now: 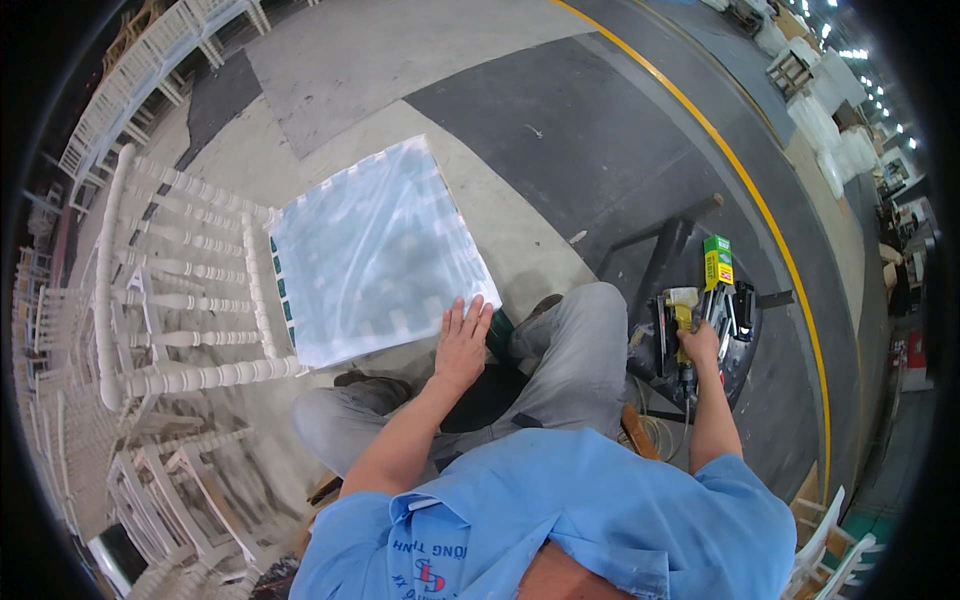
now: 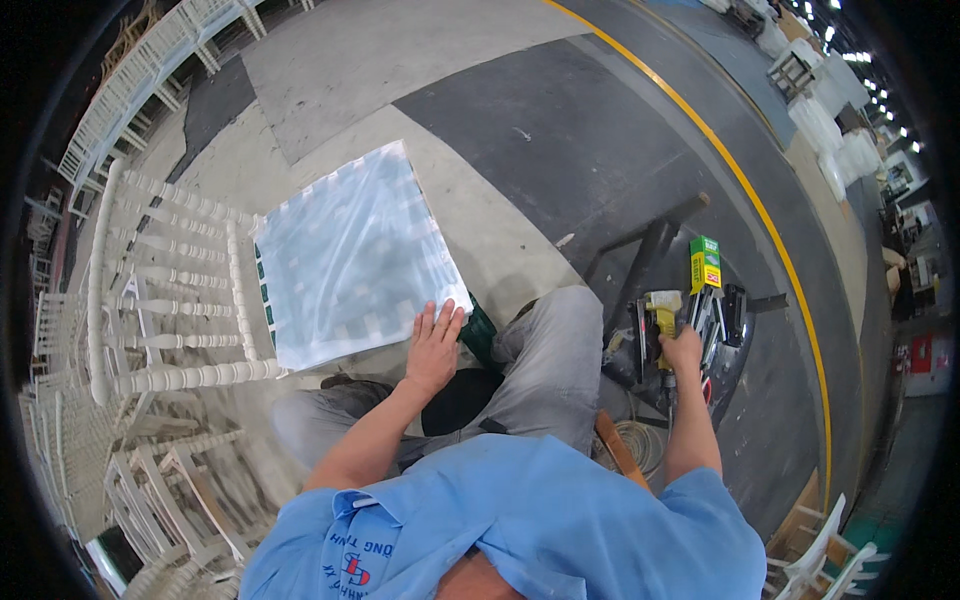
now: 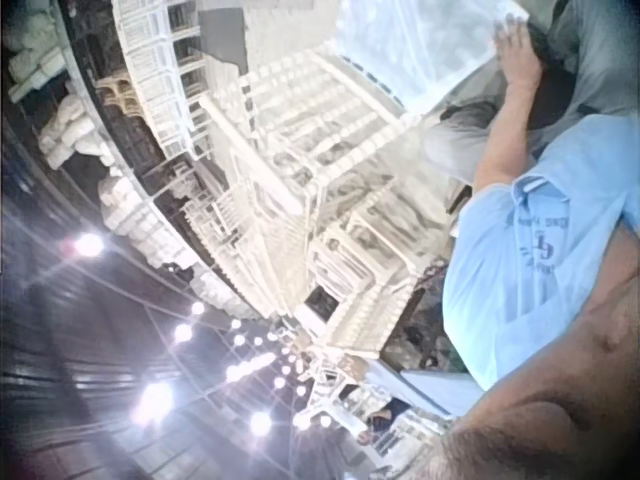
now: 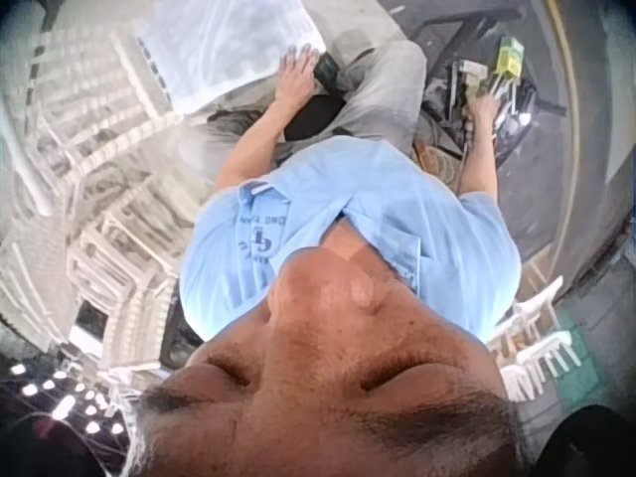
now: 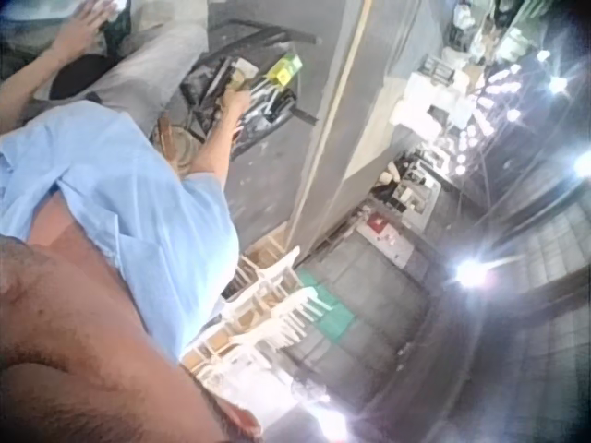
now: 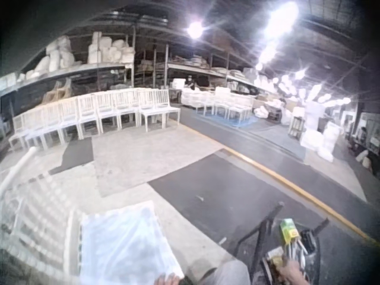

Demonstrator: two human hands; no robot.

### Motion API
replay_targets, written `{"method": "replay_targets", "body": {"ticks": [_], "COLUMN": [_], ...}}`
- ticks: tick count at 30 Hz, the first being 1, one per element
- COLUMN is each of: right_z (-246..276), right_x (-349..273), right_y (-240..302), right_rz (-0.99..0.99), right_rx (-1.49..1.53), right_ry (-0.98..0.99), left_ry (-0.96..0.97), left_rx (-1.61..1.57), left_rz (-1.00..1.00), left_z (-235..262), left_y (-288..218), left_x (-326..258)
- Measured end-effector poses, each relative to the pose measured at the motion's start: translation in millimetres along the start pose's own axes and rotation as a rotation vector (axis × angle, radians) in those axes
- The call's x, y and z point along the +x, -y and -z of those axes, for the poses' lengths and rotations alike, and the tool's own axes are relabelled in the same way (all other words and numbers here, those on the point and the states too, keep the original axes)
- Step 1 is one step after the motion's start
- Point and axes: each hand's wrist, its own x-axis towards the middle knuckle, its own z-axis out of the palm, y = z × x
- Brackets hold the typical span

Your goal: The person weaves green plastic straps into the seat of a white wooden chair using a staple gun to secure the straps. After completing the weave, the person places a white sheet over the seat and staples it in place.

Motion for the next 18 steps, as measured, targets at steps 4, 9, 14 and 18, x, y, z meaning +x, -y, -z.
{"method": "replay_targets", "body": {"ticks": [4, 9, 14, 18], "right_z": [-10.8, 4.4, 42.8, 85.3], "right_x": [12.1, 21.3, 7.7, -23.3], "right_y": [-6.4, 7.3, 74.7, 198.5], "right_rz": [-0.011, 0.027, 0.501, 0.703], "right_rx": [0.1, 0.303, 0.821, 0.608], "right_ry": [0.081, 0.19, 0.244, 0.489], "left_ry": [-0.043, -0.059, -0.067, -0.031], "left_rx": [-0.03, -0.052, -0.086, -0.119], "left_rz": [-0.022, -0.019, -0.02, 0.0], "left_z": [4.9, 4.4, 0.2, 3.4], "left_y": [1.0, 2.4, 6.1, 7.4], "left_x": [1.1, -0.3, -2.8, -6.7]}}
